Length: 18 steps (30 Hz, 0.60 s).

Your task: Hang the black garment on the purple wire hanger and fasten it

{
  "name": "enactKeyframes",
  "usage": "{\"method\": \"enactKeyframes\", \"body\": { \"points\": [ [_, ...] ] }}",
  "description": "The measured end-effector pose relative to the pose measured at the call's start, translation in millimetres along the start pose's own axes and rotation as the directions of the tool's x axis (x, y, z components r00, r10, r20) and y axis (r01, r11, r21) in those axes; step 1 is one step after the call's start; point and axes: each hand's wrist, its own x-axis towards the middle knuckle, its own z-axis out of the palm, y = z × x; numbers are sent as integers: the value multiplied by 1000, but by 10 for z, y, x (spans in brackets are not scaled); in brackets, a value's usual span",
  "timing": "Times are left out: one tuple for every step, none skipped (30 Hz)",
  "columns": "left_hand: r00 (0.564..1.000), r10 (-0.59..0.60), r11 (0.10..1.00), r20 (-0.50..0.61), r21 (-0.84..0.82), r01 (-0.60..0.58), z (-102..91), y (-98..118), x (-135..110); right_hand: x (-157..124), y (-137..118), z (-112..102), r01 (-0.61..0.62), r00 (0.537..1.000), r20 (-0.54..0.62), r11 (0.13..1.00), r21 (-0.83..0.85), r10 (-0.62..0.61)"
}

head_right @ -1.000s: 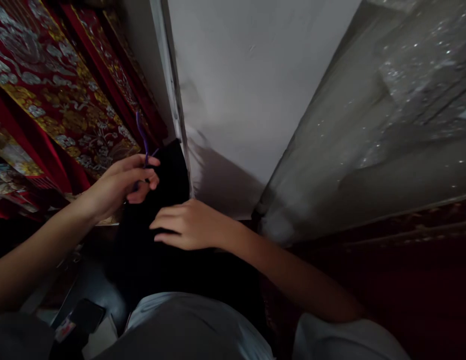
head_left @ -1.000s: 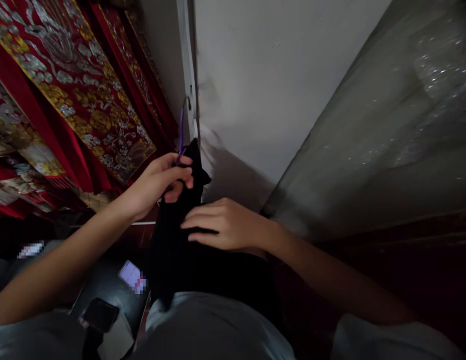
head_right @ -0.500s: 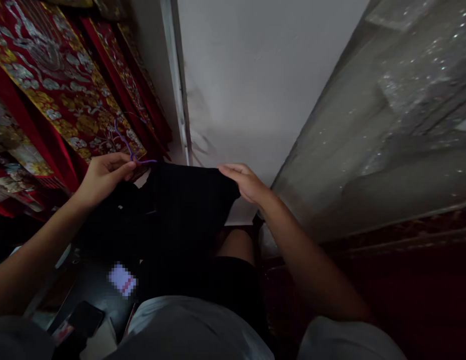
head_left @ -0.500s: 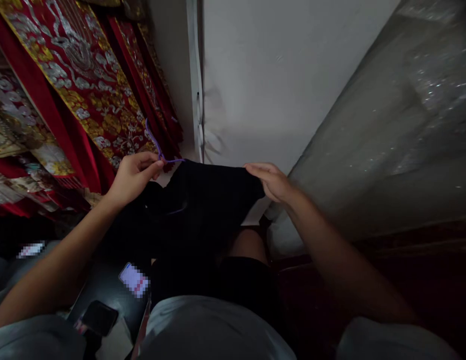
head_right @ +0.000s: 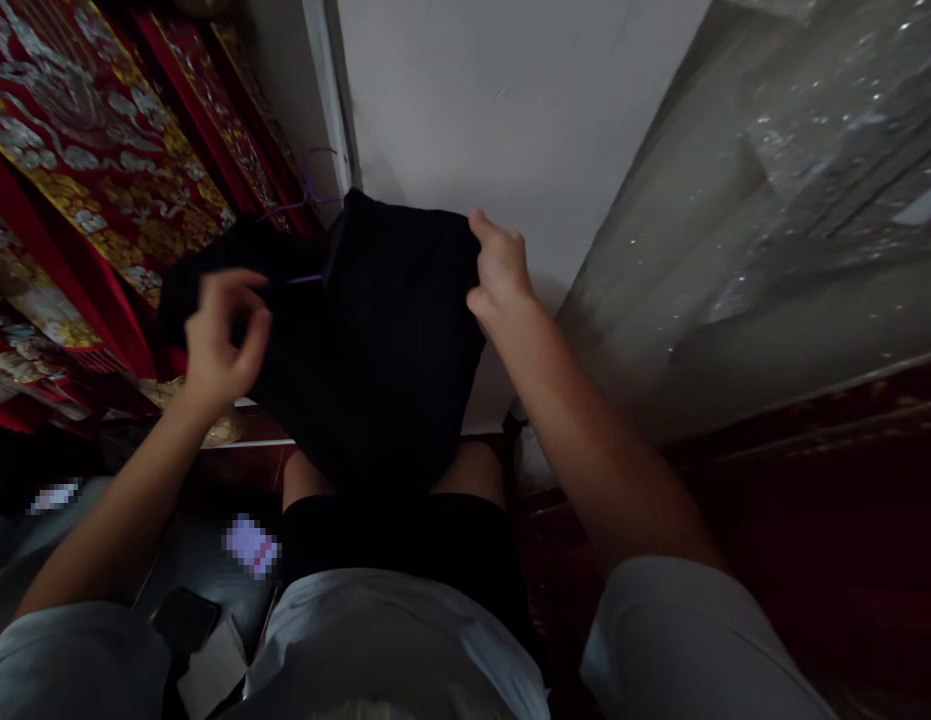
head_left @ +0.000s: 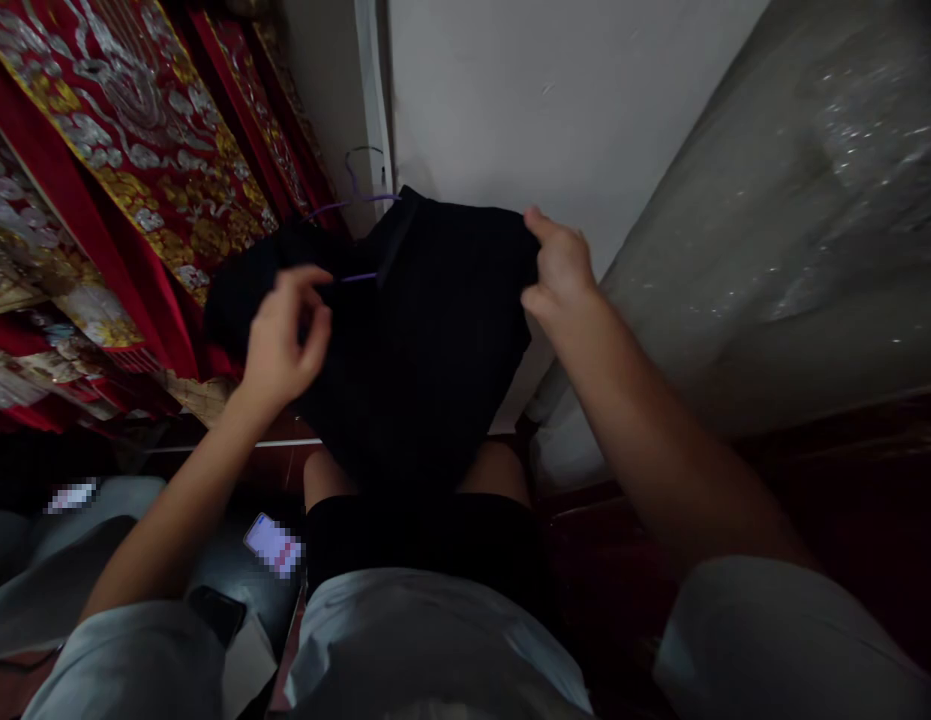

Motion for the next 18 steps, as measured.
{"method": "enactKeyframes", "body": {
  "points": [
    [986,-36,999,161,12,34,87,28,-64,46,-1,-8,-10,1000,-5,1000,-16,10],
    [951,-77,997,299,30,72,184,45,-123,75,-3,-18,-18,1000,-14,999,-28,18],
    [906,-121,993,405,54,108,285,50,-172,89,-7,-33,-19,1000,-18,999,-44,18],
    [865,-158,987,477,83,135,385,49,-212,84,-10,-55,-5,1000,-13,998,-64,4],
    [834,-187,982,520,115,149,479,44,-241,60,-11,-86,23,1000,-3,996,-87,-23],
    [816,-209,977,539,148,153,565,37,-263,18,-9,-127,55,998,4,993,-107,-55],
    [809,-229,971,542,182,153,642,31,-279,-42,-3,-175,86,996,-2,989,-121,-87],
    [807,-248,965,536,213,156,708,25,-292,-116,8,-229,109,993,-23,986,-127,-113],
    [803,-270,957,531,241,162,767,18,-306,-197,25,-285,122,990,-57,984,-131,-130],
    [794,-292,949,533,266,171,819,7,-323,-280,49,-341,125,986,-92,983,-135,-138],
    [773,-315,942,550,283,182,866,-10,-347,-354,80,-395,122,983,-119,982,-145,-140],
    [740,-334,938,584,285,198,909,-35,-382,-413,119,-446,116,981,-134,980,-164,-139],
    [700,-347,937,625,269,225,949,-67,-428,-449,167,-495,110,980,-142,976,-189,-138],
    [659,-351,936,665,232,264,987,-104,-487,-461,222,-541,104,980,-147,971,-215,-137],
    [628,-341,934,699,177,310,1022,-142,-559,-448,284,-585,98,979,-153,966,-238,-137],
    [616,-320,928,720,109,356,1053,-177,-640,-415,350,-627,98,977,-159,961,-259,-143],
    [623,-291,920,726,33,390,1080,-204,-726,-373,417,-663,112,974,-159,951,-288,-163],
    [644,-256,910,721,-44,412,1104,-218,-814,-334,481,-691,125,970,-161,941,-315,-183]
  ]
}}
